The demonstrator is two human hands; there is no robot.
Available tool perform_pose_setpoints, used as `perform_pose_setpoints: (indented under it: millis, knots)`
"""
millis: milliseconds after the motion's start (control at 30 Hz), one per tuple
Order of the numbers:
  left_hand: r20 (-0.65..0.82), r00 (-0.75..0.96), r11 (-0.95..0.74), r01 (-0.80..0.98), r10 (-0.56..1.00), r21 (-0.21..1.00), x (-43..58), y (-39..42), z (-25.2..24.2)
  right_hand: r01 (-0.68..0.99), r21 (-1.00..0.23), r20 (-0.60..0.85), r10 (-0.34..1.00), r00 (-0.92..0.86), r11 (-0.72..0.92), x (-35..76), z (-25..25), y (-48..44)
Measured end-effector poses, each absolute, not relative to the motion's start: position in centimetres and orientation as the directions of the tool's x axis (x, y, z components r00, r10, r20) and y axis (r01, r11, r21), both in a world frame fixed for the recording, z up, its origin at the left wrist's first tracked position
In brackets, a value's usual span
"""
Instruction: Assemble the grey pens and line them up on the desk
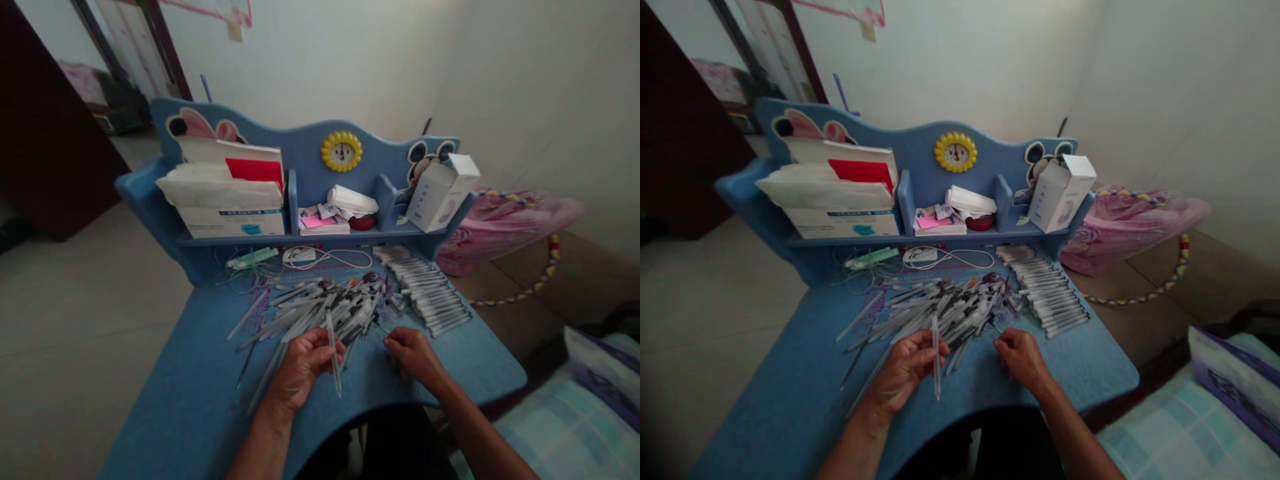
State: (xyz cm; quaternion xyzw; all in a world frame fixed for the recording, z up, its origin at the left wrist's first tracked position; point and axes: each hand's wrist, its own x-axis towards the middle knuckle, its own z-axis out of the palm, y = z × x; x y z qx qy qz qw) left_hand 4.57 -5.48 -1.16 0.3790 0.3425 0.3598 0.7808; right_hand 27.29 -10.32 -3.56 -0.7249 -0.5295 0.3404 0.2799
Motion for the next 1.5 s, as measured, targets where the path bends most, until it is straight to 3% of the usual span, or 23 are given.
perform_pose_setpoints:
  millis: [267, 833, 1000, 1400, 1500]
  knots:
    - [-0.226, 0.497, 0.440, -0.369, 0.838, 0.819, 4.4, -5.3, -1.4, 0.786, -0.546, -0.034, 0.945, 0.326, -0.291, 29.1, -3.0, -7.8]
    - [-0.203, 0.392, 0.394, -0.505, 0.897, 0.768, 4.4, -5.1, -1.6, 0.899, -0.125, -0.044, 0.908, 0.417, -0.419, 28.3, -2.9, -2.8]
    - [-0.198, 0.371, 0.389, -0.560, 0.907, 0.731, 4.4, -5.0, -2.0, 0.914, -0.116, -0.034, 0.921, 0.388, -0.390, 28.3, -2.9, -2.9]
    - [-0.200, 0.309, 0.351, -0.582, 0.930, 0.734, 4.7, -5.2, -2.2, 0.914, -0.350, 0.035, 0.972, 0.231, -0.205, 27.6, -3.2, -8.7]
    - [-0.206, 0.308, 0.354, -0.572, 0.929, 0.740, 4.7, -5.2, -2.2, 0.920, -0.326, 0.010, 0.973, 0.233, -0.217, 27.6, -3.7, -9.5]
